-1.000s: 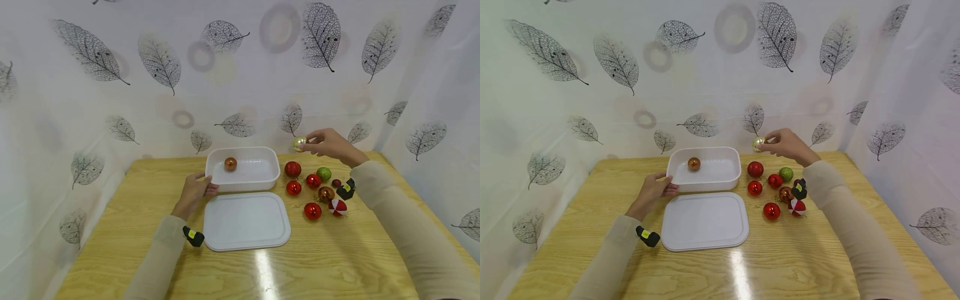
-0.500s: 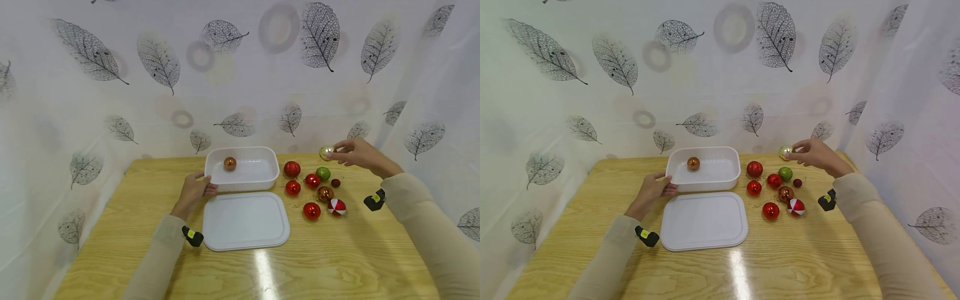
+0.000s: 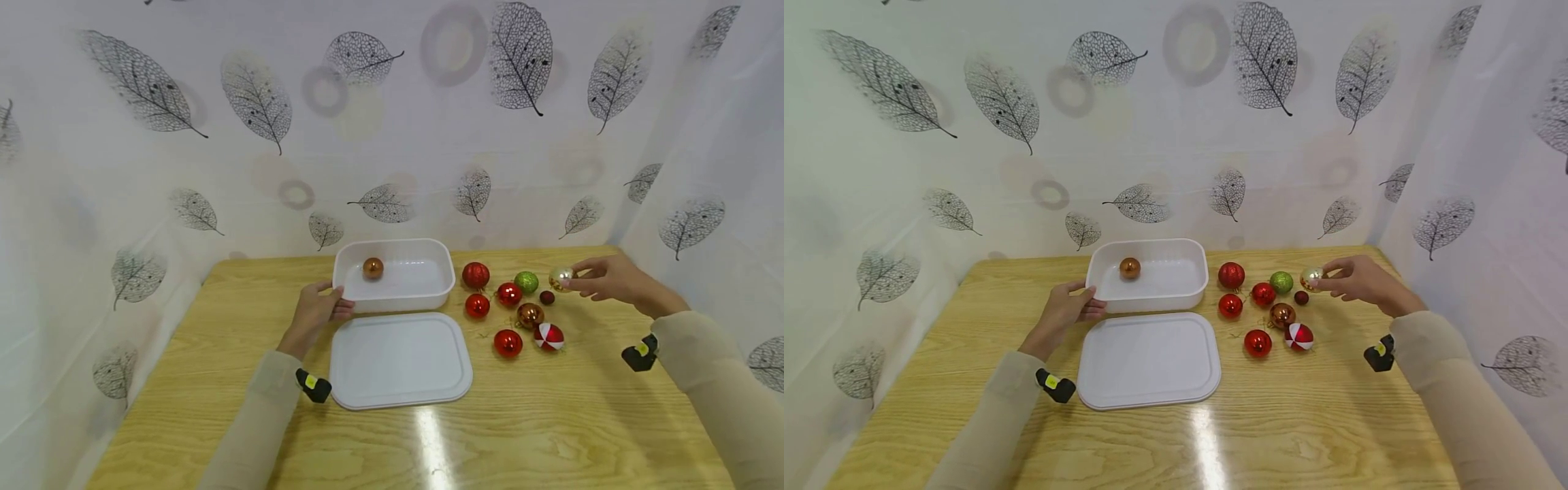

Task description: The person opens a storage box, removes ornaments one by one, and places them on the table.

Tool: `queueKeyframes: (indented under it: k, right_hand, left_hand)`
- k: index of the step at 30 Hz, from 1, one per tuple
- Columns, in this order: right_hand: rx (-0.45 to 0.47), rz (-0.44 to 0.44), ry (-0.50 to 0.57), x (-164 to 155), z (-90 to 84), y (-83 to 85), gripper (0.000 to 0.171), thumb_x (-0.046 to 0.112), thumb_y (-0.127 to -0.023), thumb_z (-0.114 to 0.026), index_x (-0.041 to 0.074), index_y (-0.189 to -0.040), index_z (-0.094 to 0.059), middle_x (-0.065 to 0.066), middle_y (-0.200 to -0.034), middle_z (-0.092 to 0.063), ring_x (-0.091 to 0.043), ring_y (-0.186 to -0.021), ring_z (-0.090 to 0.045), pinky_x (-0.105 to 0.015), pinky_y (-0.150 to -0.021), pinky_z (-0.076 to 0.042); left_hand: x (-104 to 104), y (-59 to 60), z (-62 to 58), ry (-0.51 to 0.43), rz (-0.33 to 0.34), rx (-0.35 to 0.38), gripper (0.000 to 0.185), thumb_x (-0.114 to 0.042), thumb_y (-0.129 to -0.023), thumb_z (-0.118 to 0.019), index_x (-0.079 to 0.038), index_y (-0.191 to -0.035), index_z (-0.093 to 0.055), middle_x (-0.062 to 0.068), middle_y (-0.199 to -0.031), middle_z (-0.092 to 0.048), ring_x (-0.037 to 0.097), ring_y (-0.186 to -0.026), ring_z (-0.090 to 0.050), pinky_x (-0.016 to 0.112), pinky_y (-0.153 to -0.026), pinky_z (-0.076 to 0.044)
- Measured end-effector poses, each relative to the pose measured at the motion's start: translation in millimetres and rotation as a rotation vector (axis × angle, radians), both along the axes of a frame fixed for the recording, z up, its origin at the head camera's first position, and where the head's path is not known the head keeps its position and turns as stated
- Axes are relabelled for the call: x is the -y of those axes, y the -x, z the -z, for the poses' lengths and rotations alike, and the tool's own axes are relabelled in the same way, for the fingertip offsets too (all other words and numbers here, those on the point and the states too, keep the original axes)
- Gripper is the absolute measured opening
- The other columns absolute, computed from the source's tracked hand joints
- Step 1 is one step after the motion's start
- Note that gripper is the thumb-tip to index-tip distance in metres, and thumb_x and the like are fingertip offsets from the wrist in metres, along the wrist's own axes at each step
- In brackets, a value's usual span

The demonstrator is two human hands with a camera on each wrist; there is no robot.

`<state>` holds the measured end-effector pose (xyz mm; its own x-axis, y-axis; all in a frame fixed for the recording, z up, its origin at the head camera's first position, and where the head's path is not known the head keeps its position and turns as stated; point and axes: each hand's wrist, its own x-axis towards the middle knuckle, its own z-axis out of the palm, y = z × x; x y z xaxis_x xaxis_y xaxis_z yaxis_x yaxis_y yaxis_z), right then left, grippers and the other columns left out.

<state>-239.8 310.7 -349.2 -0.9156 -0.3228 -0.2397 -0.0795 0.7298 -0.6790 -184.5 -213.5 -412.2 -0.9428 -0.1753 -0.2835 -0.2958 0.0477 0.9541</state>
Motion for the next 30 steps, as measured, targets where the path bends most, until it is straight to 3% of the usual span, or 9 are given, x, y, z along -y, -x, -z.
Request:
queueKeyframes:
  k: [6,15,30]
  right_hand:
    - [0.087,-0.018,0.008,-7.4,18.0,-9.1,0.072,0.035,-0.100,-0.066,-0.014,-0.146,-0.039,-0.025,-0.125,-0.066,-0.038,-0.109,-0.065,-0.050,-0.091,-0.061]
    - [0.129,-0.033,0.038,-12.8,42.5,-12.7,0.070,0.032,-0.100,-0.067,-0.015,-0.144,-0.040,-0.024,-0.122,-0.067,-0.032,-0.101,-0.070,-0.049,-0.090,-0.061]
    - [0.165,-0.015,0.052,-8.2,49.8,-19.1,0.069,0.031,-0.098,-0.070,-0.014,-0.143,-0.043,-0.023,-0.122,-0.067,-0.030,-0.100,-0.071,-0.044,-0.088,-0.062]
  left_hand:
    - [0.9,1.4,1.8,-0.004,-0.005,-0.001,0.042,-0.012,-0.107,-0.052,0.008,-0.145,-0.046,0.017,-0.088,-0.073,0.016,-0.069,-0.072,0.027,-0.069,-0.065]
    - [1.0,2.1,1.1,-0.006,-0.014,0.007,0.044,-0.012,-0.107,-0.052,0.008,-0.145,-0.044,0.016,-0.086,-0.073,0.017,-0.069,-0.073,0.027,-0.069,-0.065]
    - [0.0,1.2,2.2,-0.013,-0.006,0.001,0.043,-0.012,-0.107,-0.052,0.008,-0.145,-0.045,0.015,-0.083,-0.073,0.016,-0.068,-0.072,0.027,-0.068,-0.065]
